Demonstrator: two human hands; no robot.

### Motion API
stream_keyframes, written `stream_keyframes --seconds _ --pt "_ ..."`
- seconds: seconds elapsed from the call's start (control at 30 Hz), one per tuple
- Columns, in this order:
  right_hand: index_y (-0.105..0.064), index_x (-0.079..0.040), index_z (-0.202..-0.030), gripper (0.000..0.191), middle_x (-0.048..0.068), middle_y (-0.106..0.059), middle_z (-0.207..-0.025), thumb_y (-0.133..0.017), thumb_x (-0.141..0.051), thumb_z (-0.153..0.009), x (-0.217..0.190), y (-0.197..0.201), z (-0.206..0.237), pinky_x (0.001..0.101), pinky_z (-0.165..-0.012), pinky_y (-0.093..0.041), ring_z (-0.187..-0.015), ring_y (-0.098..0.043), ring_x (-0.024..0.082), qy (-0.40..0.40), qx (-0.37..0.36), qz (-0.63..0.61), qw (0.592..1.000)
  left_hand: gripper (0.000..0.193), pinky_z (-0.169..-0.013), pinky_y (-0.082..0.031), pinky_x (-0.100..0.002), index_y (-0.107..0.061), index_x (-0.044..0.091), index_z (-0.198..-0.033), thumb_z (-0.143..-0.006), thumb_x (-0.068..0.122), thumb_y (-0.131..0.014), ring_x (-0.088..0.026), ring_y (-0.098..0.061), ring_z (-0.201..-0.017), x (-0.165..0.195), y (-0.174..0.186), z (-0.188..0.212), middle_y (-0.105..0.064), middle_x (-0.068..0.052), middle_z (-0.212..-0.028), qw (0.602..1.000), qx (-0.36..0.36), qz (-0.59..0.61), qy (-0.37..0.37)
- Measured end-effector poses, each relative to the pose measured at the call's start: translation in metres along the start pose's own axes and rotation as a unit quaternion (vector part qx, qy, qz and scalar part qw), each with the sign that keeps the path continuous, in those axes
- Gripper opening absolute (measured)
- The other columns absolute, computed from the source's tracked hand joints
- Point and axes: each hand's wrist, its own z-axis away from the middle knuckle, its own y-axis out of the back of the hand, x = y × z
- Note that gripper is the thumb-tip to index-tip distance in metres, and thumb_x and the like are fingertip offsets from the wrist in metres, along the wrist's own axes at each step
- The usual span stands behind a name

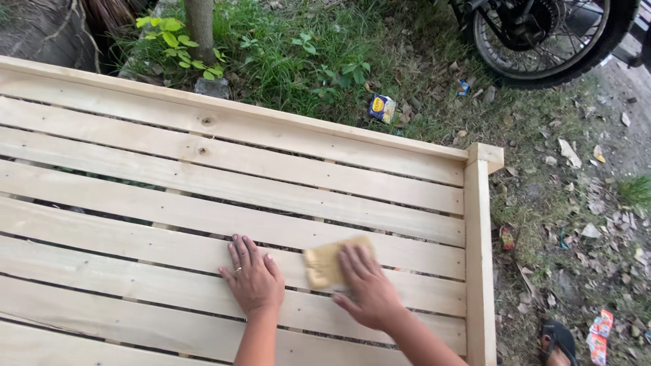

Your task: The person sands the slatted wooden surface of a bench frame with a sheet of sandpaper, rubbing it back and forth across the planks and along the edges and corner posts, steadying the frame with the other hand while kneeling beside it outdoors.

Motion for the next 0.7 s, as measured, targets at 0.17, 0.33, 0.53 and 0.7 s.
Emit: stream_keyframes --seconds 0.17,0.33,0.53,0.7 --pt "-0.023 -0.005 -0.161 0.085 0.016 -0.019 -0.169 -0.047 -0.055 -0.096 -0.073 0.002 -0.132 0.0468 -0.125 -0.012 -0.156 -0.011 0.036 0.074 0.081 -0.034 0.993 0.052 -0.122 -0.013 -0.060 -0.041 0.019 -0.148 -0.100 0.038 -0.039 -0.023 -0.016 -0.158 -0.001 0.001 -0.003 -0.020 -0.003 -0.170 0.995 -0.089 -0.005 0.035" --pt "-0.023 -0.008 -0.161 0.078 0.012 -0.019 -0.169 -0.046 -0.049 -0.099 -0.054 0.005 -0.101 0.0450 -0.125 -0.013 -0.156 -0.012 0.031 0.067 0.059 -0.040 0.995 0.061 -0.122 -0.016 -0.059 -0.037 0.011 -0.154 -0.097 0.034 -0.039 -0.024 -0.019 -0.156 -0.005 -0.003 -0.003 -0.024 -0.005 -0.169 0.999 -0.032 0.000 0.012" --pt "-0.020 -0.003 -0.159 0.082 0.014 -0.017 -0.168 -0.052 -0.045 -0.097 0.001 -0.002 0.012 0.0463 -0.124 -0.012 -0.156 -0.008 0.035 -0.020 0.047 -0.035 0.998 0.066 -0.120 -0.017 -0.059 -0.034 0.007 -0.156 -0.097 0.034 -0.039 -0.026 -0.020 -0.156 -0.009 -0.013 0.002 -0.025 -0.008 -0.168 1.000 0.009 0.002 -0.008" --pt "-0.020 -0.003 -0.160 0.085 0.014 -0.016 -0.169 -0.049 -0.051 -0.097 -0.043 -0.003 -0.072 0.0486 -0.124 -0.010 -0.156 -0.008 0.037 0.006 0.106 -0.040 0.994 0.064 -0.120 -0.018 -0.060 -0.035 0.007 -0.156 -0.098 0.033 -0.040 -0.025 -0.020 -0.156 -0.010 -0.016 0.001 -0.025 -0.007 -0.169 1.000 0.011 0.008 -0.004"
